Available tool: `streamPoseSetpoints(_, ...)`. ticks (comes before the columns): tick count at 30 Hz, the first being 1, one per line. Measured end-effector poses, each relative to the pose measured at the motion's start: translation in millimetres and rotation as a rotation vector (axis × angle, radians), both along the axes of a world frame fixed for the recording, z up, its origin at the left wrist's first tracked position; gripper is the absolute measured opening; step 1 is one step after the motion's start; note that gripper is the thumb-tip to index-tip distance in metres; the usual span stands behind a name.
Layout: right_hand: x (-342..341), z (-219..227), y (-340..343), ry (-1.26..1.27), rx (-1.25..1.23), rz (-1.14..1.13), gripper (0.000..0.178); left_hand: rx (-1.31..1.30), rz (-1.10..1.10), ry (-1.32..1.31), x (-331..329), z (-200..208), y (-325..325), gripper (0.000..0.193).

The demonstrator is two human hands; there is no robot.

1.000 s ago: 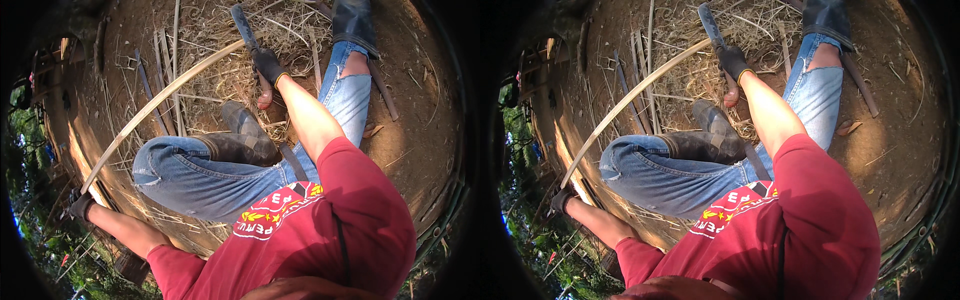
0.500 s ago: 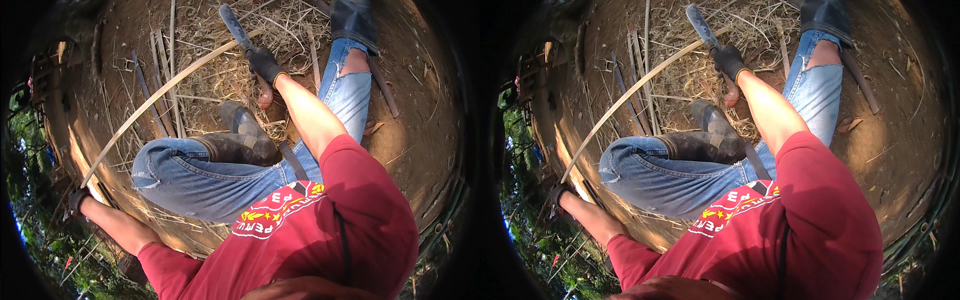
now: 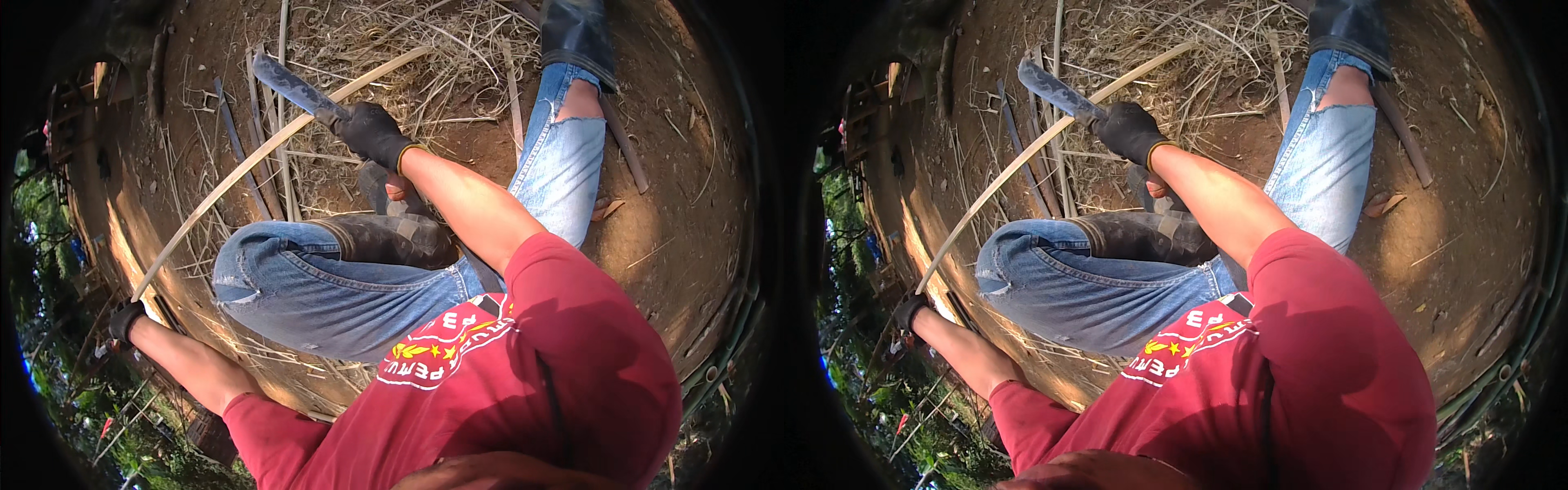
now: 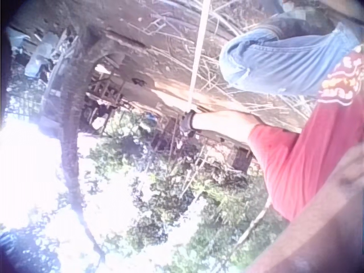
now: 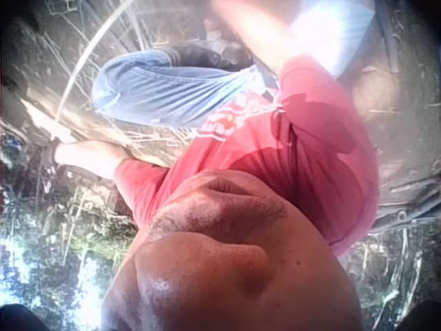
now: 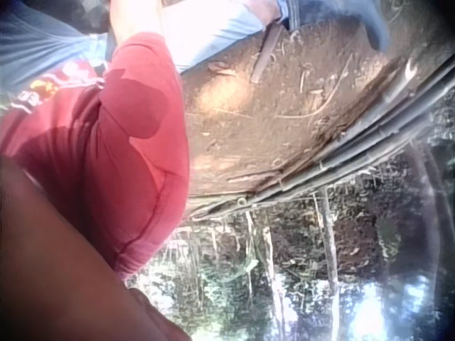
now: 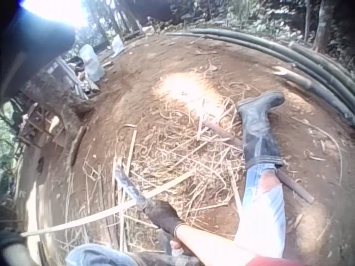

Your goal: The person sits on the ground and uses a machete to shave a long, thin strip of bamboo. They hold the bamboo strip with one hand and repeatedly scrape the blade along its length to smooth and thin it. The person occasionally flips the strip to work on different sides.

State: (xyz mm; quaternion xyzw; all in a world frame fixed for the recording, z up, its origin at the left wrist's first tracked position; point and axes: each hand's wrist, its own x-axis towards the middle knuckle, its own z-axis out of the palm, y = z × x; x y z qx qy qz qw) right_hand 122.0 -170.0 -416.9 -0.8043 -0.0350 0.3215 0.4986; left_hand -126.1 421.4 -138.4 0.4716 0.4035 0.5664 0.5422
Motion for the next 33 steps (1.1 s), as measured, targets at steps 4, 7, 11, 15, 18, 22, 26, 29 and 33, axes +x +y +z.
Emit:
streamPoseSetpoints(4, 28, -19, -41, 0.156, -0.013, -0.219, 0.068, -0.057, -0.060, -0.450, -11, 6, -25, 0.022)
streamPoseSetpoints(7, 68, -74, -86, 0.216, -0.129, -0.426, 0.067, -0.098, -0.127, -0.500, -5, 1, -25, 0.027)
streamPoseSetpoints(11, 86, -102, -114, 0.257, -0.095, -0.478, 0.067, -0.189, -0.137, -0.661, -25, 7, -3, 0.040)
streamPoseSetpoints(15, 87, -110, -111, 0.160, -0.212, -0.491, 0.069, 0.066, -0.072, -0.134, 14, 21, -55, 0.041)
streamPoseSetpoints(18, 85, -103, -100, 0.106, -0.233, -0.469, 0.069, 0.500, 0.377, 1.704, -1, 36, -33, 0.022)
streamPoseSetpoints(22, 74, -78, -95, 0.128, -0.075, -0.441, 0.070, 0.444, 0.464, 2.518, 56, 30, -130, 0.041)
streamPoseSetpoints(26, 60, -50, -57, 0.097, -0.071, -0.369, 0.073, 0.460, 0.481, 2.550, 64, 38, -163, 0.045)
streamPoseSetpoints(29, 36, 24, -39, 0.172, 0.009, -0.264, 0.069, 0.395, 0.519, 2.574, 71, 49, -162, 0.047)
streamPoseSetpoints(33, -4, 74, 16, -0.031, 0.147, -0.065, 0.064, 0.499, 0.406, 2.566, 61, 65, -145, 0.041)
